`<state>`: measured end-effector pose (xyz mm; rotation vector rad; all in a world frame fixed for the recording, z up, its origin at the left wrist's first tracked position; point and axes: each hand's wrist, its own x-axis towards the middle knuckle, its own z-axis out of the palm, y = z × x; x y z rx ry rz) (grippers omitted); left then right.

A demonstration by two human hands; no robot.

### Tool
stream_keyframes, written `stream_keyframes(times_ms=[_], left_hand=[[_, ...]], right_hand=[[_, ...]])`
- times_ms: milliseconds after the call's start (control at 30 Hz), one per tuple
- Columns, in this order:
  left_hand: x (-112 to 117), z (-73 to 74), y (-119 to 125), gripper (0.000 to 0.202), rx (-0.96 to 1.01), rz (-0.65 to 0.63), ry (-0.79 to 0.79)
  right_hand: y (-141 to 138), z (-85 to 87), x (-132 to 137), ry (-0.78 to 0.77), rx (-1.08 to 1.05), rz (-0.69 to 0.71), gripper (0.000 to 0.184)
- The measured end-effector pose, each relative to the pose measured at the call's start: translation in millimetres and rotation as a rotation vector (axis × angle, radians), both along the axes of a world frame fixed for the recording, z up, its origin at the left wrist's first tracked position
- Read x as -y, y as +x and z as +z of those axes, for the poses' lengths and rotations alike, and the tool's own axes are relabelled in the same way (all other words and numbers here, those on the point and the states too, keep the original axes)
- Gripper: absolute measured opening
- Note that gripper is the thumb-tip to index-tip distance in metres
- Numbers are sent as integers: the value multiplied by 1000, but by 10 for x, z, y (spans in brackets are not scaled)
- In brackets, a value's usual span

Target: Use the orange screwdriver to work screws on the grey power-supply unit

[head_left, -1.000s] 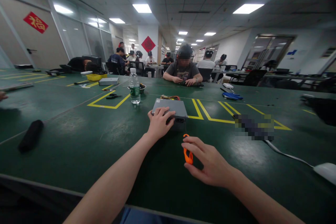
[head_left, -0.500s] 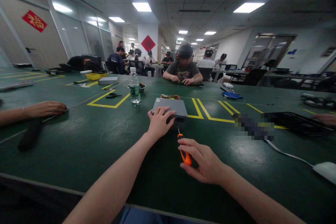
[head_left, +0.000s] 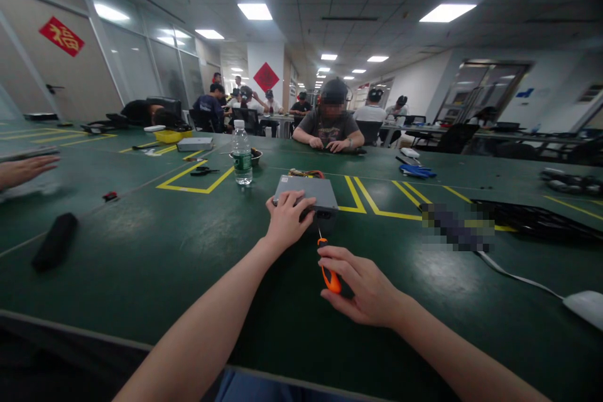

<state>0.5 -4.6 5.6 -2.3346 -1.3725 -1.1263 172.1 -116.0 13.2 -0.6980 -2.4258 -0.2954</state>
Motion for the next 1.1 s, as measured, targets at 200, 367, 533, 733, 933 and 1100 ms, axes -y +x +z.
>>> stream_keyframes(times_ms=[200, 367, 533, 733, 933, 1100], left_hand=[[-17, -4, 6, 25, 2, -1, 2], [-11, 6, 11, 25, 1, -3, -5], [-6, 0, 11, 26, 4, -3, -4], [-7, -3, 3, 29, -2, -14, -3], [3, 9, 13, 29, 0, -7, -17], [10, 9, 21, 29, -1, -2, -20]], right_hand=[[-3, 12, -13, 20, -16, -11, 32], [-8, 23, -14, 10, -38, -12, 32], [-51, -4, 10, -16, 69, -34, 32], [-83, 19, 54, -145, 53, -34, 30], [-86, 17, 52, -38, -26, -23, 27], [-82, -3, 34, -29, -98, -23, 25]])
